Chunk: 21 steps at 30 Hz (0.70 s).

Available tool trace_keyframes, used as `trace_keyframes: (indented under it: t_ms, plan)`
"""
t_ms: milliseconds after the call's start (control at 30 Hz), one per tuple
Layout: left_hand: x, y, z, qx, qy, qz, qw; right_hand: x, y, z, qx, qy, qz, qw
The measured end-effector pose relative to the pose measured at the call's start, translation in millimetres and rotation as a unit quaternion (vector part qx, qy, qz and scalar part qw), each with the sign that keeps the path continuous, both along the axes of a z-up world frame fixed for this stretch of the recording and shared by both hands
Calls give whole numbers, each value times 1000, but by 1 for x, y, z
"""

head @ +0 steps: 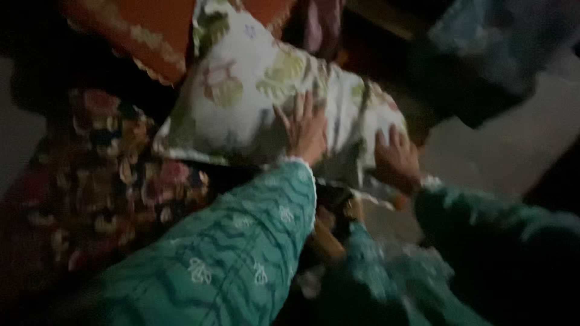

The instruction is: The person folds a floral patterned sheet on a table, then removes a pillow from a leaf-patterned pillowcase and places it on the table. The person then folds the empty pillowcase and places it on the table next to the pillow.

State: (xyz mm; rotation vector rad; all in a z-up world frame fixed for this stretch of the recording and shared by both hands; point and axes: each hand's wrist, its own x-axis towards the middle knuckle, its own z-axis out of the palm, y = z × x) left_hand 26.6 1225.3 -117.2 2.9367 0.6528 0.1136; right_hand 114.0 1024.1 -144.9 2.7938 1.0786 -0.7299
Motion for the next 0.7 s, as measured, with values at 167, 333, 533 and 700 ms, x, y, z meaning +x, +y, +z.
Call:
trace_keyframes:
  t_ms: [167, 333, 533, 700]
  plan:
    - [-3, 15, -24, -45, 8, -27, 999, -2, 10, -34, -19, -53, 42, 998]
    - [-9, 16, -17, -42, 3, -72, 997, 5, 12, -51, 108, -146, 79, 980]
    - [-5, 22, -26, -14, -50, -113, 992, 17, 10, -25, 146, -70, 74, 984]
    - [-1, 22, -30, -23, -116, -130, 984, 17, 12, -11, 182, -52, 17, 982]
